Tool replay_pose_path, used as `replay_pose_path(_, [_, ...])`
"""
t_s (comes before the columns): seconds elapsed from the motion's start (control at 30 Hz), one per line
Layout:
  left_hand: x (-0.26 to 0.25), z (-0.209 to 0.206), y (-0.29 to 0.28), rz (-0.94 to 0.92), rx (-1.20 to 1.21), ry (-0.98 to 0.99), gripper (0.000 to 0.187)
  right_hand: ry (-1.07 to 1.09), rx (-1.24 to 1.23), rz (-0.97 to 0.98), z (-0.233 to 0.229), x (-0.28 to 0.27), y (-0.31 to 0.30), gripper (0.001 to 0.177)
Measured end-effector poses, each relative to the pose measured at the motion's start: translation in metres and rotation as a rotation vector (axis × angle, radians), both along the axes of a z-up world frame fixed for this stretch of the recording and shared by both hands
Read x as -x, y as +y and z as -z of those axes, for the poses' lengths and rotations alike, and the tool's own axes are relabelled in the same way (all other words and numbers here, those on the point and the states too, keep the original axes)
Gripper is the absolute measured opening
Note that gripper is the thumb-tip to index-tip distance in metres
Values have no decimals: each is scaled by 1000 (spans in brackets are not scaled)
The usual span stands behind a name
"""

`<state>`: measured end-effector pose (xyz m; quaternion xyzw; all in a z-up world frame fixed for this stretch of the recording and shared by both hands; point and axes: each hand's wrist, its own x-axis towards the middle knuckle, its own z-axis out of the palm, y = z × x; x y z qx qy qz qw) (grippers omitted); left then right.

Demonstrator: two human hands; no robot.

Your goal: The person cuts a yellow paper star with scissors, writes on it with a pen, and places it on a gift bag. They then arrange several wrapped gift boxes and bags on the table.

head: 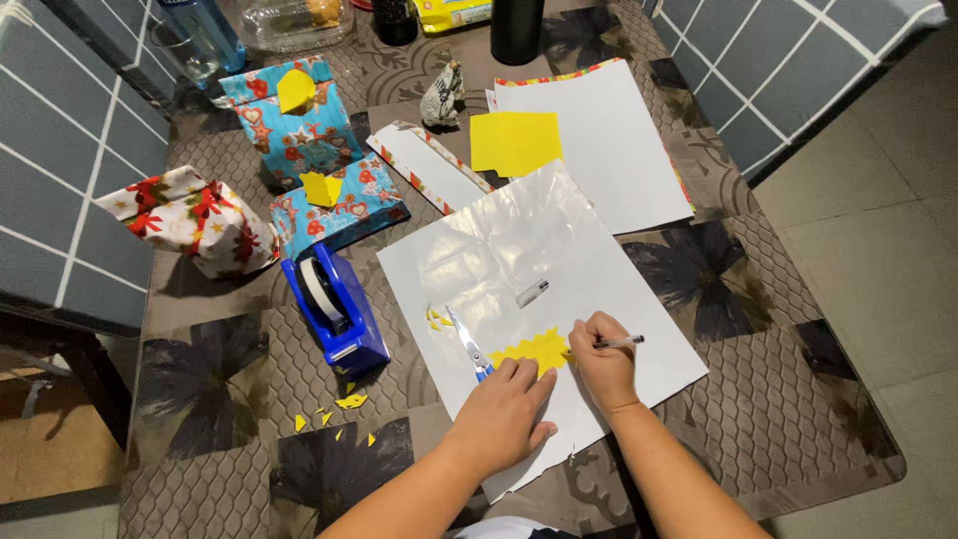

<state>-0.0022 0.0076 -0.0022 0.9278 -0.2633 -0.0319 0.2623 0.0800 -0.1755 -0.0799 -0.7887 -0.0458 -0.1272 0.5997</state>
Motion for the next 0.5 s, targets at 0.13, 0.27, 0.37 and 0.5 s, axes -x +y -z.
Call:
replay_pose_path(0.13, [0, 0, -3, 8, 2, -29, 69, -15, 29, 9, -1, 0, -2, 38])
replay_pose_path(0.27, [-1, 0, -2, 9, 0, -23, 69, 9, 7, 31, 4, -1, -1, 37])
replay_pose_path(0.37, [1, 1, -1, -1, 18, -24, 69, -43, 47, 7, 9, -2, -3, 38])
replay_pose_path(0.5, [1, 2, -3, 4, -10, -30, 69, 245, -326, 20, 8, -8, -8, 35])
